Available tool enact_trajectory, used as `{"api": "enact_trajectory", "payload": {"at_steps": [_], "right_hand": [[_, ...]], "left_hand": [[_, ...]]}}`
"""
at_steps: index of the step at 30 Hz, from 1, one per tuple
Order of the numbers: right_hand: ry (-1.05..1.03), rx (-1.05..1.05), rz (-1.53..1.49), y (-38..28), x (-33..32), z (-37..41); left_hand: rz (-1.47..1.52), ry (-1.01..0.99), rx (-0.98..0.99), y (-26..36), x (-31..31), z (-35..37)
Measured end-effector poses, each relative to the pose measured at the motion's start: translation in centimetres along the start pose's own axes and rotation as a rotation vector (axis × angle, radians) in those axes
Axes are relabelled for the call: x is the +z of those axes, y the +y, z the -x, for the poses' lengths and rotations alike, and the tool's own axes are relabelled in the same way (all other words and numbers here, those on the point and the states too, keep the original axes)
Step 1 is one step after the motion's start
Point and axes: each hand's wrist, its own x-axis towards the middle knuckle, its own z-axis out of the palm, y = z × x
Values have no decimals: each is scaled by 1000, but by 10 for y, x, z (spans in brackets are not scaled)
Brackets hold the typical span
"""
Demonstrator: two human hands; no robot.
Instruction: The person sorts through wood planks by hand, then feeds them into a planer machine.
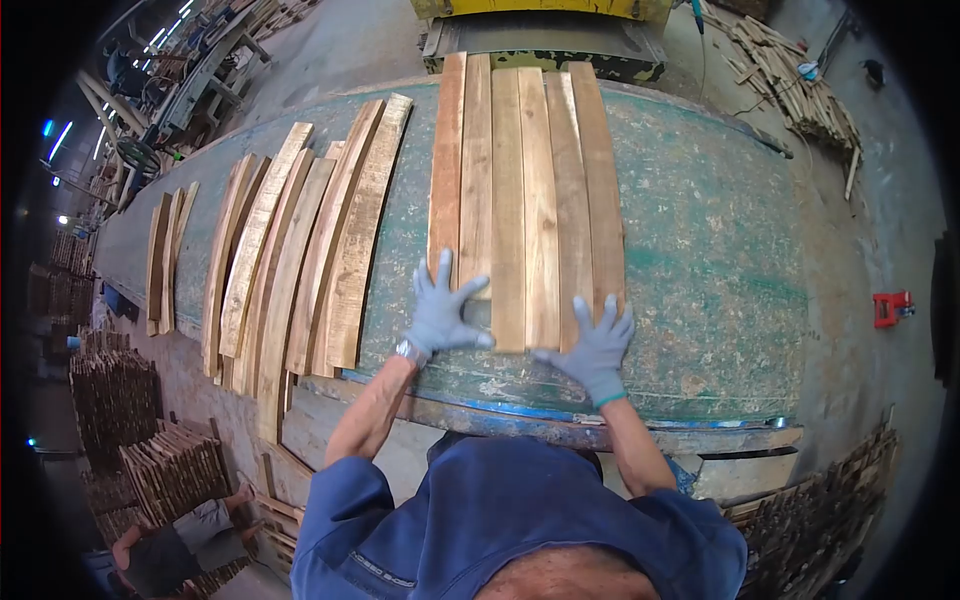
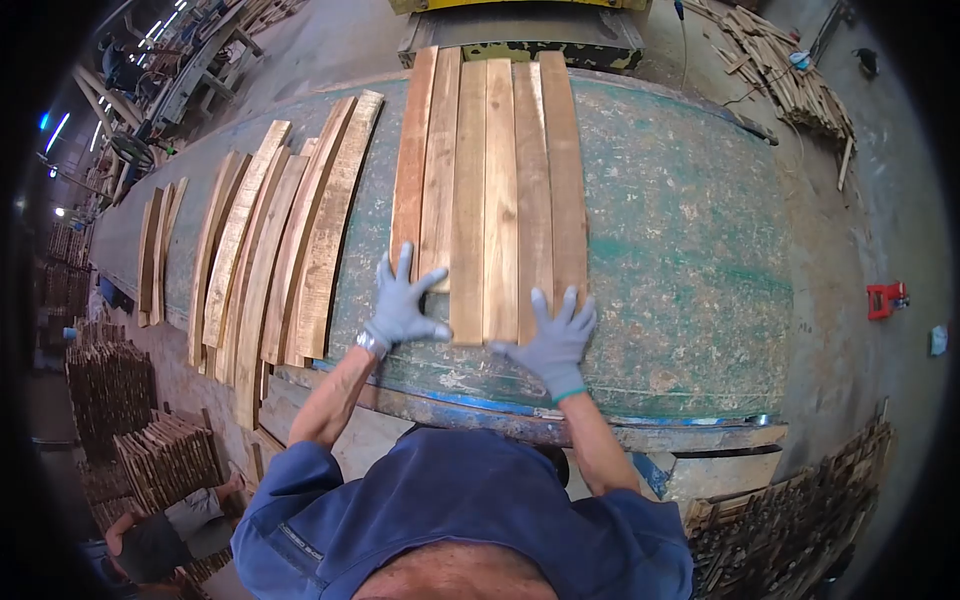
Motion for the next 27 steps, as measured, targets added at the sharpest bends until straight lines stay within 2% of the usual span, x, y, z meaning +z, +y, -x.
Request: {"api": "enact_trajectory", "payload": {"at_steps": [5, 8, 9, 11, 12, 13, 16, 17, 21, 27], "right_hand": [[-9, 55, 63, 10, 18, -109], [26, 92, 32, 21, 35, -155], [-24, 115, 39, 21, 32, -160], [-52, 57, 67, 27, 27, -160], [-75, 26, 82, 29, 26, -156], [-73, 29, 117, 29, 26, -156], [-56, 30, 92, 34, 43, -167], [-47, 19, 62, 35, 46, -171], [30, -44, 68, 38, 45, -198], [120, -59, 107, 57, 75, -299]], "left_hand": [[-155, -67, -51, -6, -26, -88], [-178, -1, -93, -3, -34, -106], [-177, 4, -7, 2, -40, -100], [-202, 3, 40, 5, -36, -96], [-210, -3, 57, 5, -29, -96], [-146, 84, 62, 3, -22, -99], [-173, 54, 56, 1, -16, -111], [-211, 97, 69, 0, -19, -115], [-155, 145, 84, -19, -20, -160], [-220, 206, 96, -48, -24, -265]]}}
